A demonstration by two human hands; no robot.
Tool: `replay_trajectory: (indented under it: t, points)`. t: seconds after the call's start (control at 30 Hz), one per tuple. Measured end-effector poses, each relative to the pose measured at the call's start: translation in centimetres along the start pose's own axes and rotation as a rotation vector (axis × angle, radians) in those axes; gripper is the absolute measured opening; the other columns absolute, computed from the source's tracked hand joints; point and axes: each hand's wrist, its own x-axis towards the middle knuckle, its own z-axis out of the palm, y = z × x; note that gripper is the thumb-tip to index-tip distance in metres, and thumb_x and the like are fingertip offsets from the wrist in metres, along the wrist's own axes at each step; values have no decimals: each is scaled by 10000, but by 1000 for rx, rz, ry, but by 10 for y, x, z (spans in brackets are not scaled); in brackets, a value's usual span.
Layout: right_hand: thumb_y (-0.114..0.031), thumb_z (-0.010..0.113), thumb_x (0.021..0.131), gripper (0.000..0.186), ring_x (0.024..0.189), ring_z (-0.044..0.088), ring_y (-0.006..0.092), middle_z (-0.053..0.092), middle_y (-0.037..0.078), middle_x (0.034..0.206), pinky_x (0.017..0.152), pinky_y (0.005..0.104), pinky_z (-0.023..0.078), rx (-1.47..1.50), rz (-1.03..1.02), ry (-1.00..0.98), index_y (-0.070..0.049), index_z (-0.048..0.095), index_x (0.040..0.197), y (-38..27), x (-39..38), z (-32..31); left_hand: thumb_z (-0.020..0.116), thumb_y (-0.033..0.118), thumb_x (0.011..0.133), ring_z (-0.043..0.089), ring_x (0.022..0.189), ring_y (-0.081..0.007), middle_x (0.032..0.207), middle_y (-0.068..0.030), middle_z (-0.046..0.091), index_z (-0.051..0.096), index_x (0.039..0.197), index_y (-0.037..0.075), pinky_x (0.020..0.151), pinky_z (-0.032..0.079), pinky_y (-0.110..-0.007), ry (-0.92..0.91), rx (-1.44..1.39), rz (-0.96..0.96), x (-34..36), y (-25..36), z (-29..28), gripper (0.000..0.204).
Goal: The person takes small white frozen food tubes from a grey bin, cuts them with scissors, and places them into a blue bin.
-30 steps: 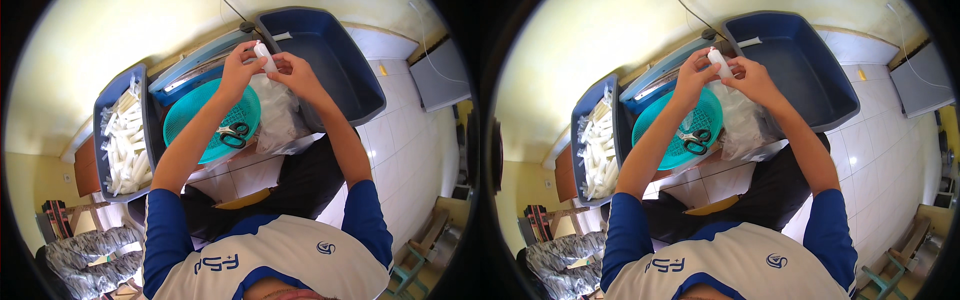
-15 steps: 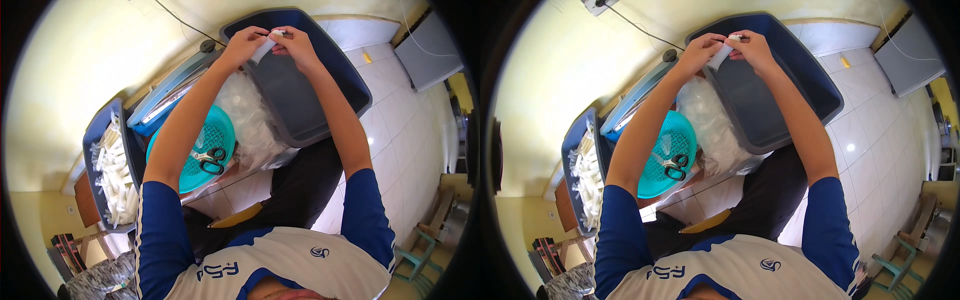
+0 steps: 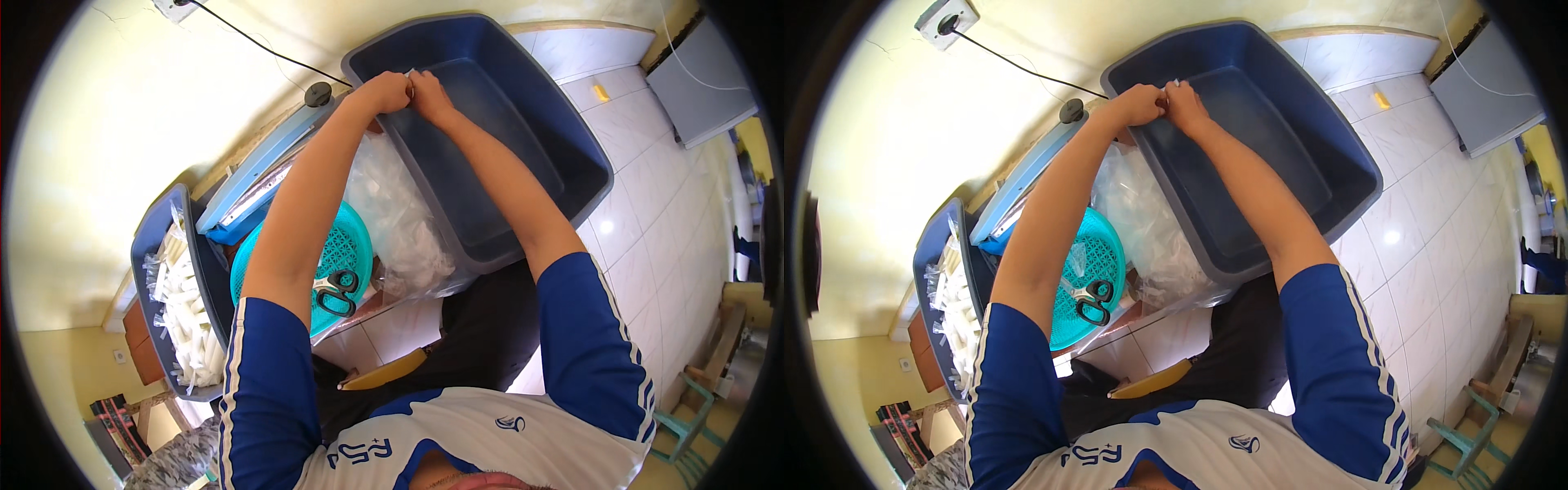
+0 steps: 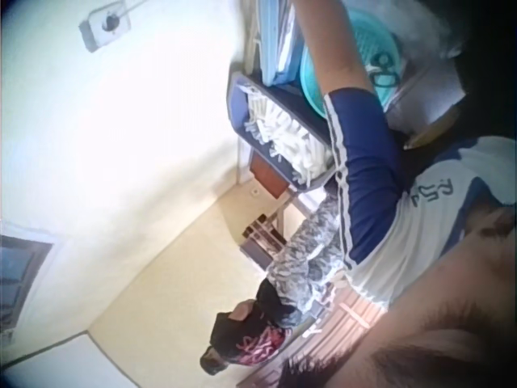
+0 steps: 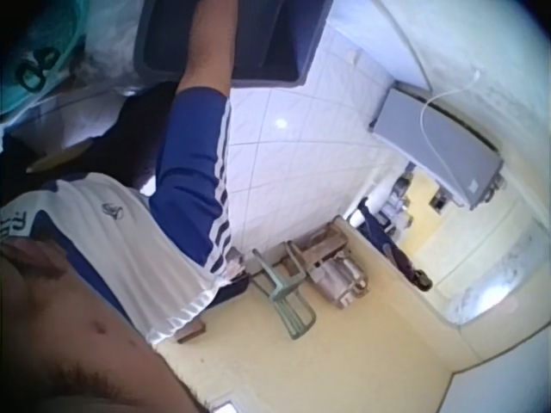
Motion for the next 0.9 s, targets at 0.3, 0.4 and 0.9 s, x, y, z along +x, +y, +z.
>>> replay_trajectory:
  t: [0.3,0.4,0.9]
  points:
    - [-118,748,774,298,926,691,285,709,148,941,808,403,550,155,234,-423,-76,697,1064,36,15,-14,640,116,777,688,956,-332,1018,-157,716,763,992,165,860,543,-429,-143,274,-246,22,0,7,252]
    - [-133,742,782,307,949,685,289,706,157,984,817,408,553,118,232,-363,-85,694,1081,39,18,-14,667,93,753,696,946,-313,995,-132,725,772,971,180,843,549,-417,-155,294,-273,25,-6,12,257]
    - [-152,709,830,272,1067,638,338,691,138,1095,910,442,506,-164,54,-413,-174,709,1101,61,31,-4,728,174,756,695,969,-300,1061,-115,720,734,1077,110,841,548,-411,-507,401,-261,41,-4,25,328]
